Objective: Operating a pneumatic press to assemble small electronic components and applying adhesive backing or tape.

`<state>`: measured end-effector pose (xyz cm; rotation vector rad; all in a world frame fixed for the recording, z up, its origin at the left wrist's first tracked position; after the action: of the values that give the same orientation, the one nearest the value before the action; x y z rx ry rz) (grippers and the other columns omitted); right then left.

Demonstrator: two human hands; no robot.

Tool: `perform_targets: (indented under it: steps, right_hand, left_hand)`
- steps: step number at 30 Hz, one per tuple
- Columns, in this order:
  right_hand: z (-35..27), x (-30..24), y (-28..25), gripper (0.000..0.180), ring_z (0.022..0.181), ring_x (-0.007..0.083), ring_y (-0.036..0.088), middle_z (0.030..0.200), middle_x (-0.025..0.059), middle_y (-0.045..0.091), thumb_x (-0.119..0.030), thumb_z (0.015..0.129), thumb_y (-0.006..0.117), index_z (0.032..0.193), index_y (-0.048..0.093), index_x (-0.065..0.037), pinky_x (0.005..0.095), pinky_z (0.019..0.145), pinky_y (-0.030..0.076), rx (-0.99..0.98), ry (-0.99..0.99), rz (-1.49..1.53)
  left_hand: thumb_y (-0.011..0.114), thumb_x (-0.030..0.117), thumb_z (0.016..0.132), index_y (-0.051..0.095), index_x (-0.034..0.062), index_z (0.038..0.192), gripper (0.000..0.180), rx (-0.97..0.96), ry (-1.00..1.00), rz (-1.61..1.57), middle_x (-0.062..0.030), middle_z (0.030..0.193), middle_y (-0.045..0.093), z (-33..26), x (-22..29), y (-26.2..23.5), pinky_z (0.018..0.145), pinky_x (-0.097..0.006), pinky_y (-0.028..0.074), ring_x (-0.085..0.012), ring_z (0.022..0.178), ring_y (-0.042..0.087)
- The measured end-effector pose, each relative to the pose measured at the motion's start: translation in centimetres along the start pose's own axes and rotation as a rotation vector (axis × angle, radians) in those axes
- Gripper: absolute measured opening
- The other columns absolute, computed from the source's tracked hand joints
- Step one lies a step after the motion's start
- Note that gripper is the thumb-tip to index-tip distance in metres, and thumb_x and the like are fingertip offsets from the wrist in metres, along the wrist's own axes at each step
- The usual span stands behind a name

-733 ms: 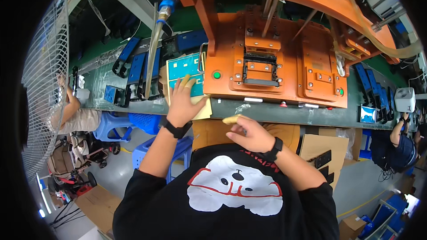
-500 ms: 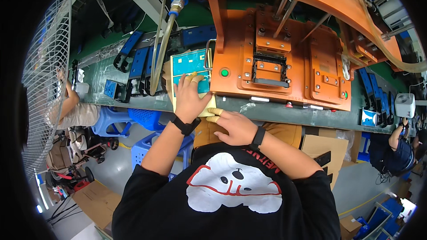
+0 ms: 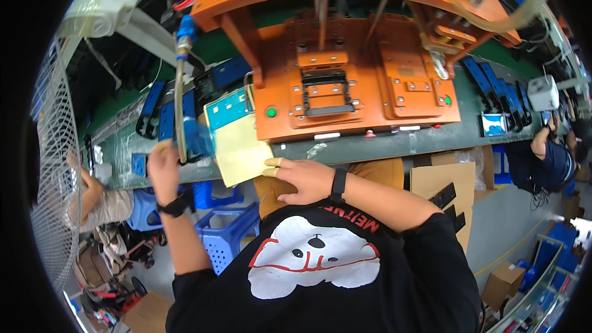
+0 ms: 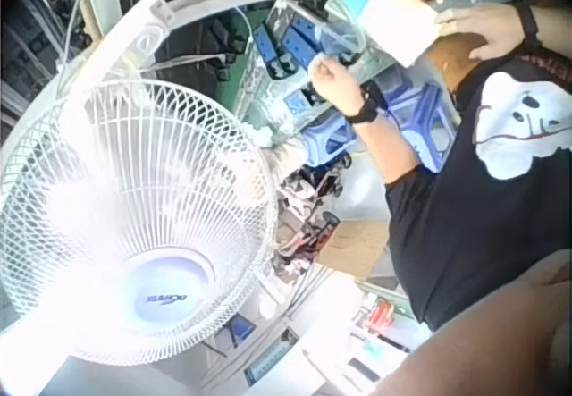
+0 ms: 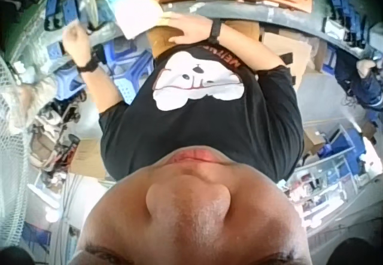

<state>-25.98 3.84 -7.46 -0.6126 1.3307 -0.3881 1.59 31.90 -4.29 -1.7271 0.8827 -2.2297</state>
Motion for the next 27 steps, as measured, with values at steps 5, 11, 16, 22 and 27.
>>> perform_targets:
  steps: [5, 11, 16, 22, 27]
  right_hand:
    - [-3.0, -5.6, -11.4, 0.035, 0.100, 0.0303, 0.068, 0.114, 0.0106, 0.068, -0.013, 0.083, 0.077, 0.117, 0.068, -0.008, 0.0398, 0.087, 0.057, 0.396, -0.276, -0.055]
    - [-4.4, -6.2, -17.7, 0.039, 0.095, 0.0280, 0.064, 0.104, 0.0044, 0.070, -0.014, 0.073, 0.084, 0.109, 0.071, -0.008, 0.0403, 0.087, 0.051, 0.695, -0.086, -0.700]
    - [-4.5, -4.0, -19.2, 0.031, 0.092, 0.0275, 0.068, 0.095, 0.0065, 0.072, -0.002, 0.076, 0.078, 0.107, 0.073, -0.005, 0.0407, 0.081, 0.055, 0.541, -0.228, -0.655]
    - [-15.4, -7.6, -23.4, 0.023, 0.081, 0.0242, 0.073, 0.099, 0.0142, 0.076, 0.004, 0.084, 0.074, 0.106, 0.075, -0.002, 0.0330, 0.073, 0.058, 1.104, -0.210, -0.515]
    - [-31.9, -1.3, -22.6, 0.022, 0.089, 0.0212, 0.071, 0.106, 0.0126, 0.073, -0.012, 0.104, 0.060, 0.116, 0.066, 0.006, 0.0350, 0.085, 0.058, 1.816, 0.003, 0.439]
  left_hand:
    - [0.056, 0.016, 0.107, 0.063, 0.0012, 0.110, 0.017, -0.093, -0.003, -0.058, -0.0017, 0.088, 0.062, -3.8, 1.0, -10.6, 0.074, -0.025, 0.050, -0.0099, 0.079, 0.060]
    - [0.063, 0.001, 0.095, 0.069, 0.0012, 0.097, 0.006, -0.615, 0.072, 0.050, -0.0049, 0.082, 0.066, -11.5, 9.1, -4.2, 0.066, -0.026, 0.048, -0.0120, 0.071, 0.061]
    - [0.066, 0.006, 0.096, 0.071, -0.0003, 0.103, 0.011, -0.801, 0.329, -0.008, -0.0133, 0.095, 0.075, -9.6, 16.4, 8.4, 0.081, -0.033, 0.056, -0.0237, 0.087, 0.073]
    - [0.067, 0.008, 0.093, 0.071, 0.0013, 0.100, 0.010, -0.410, 0.835, -0.020, -0.0197, 0.110, 0.071, -3.0, 24.8, 16.9, 0.092, -0.040, 0.054, -0.0345, 0.109, 0.068]
    - [0.067, 0.022, 0.094, 0.072, -0.0012, 0.107, 0.027, -0.439, 0.639, 0.176, -0.0269, 0.106, 0.070, 2.6, 26.5, 21.3, 0.087, -0.044, 0.054, -0.0452, 0.100, 0.066]
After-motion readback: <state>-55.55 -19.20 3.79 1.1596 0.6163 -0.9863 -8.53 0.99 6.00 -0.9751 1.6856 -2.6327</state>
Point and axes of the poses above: each hand's wrist, its own z-axis towards the middle knuckle, its own y-axis out of the palm, x = y × z, the point moved 1 cm from there along z, towards the middle knuckle
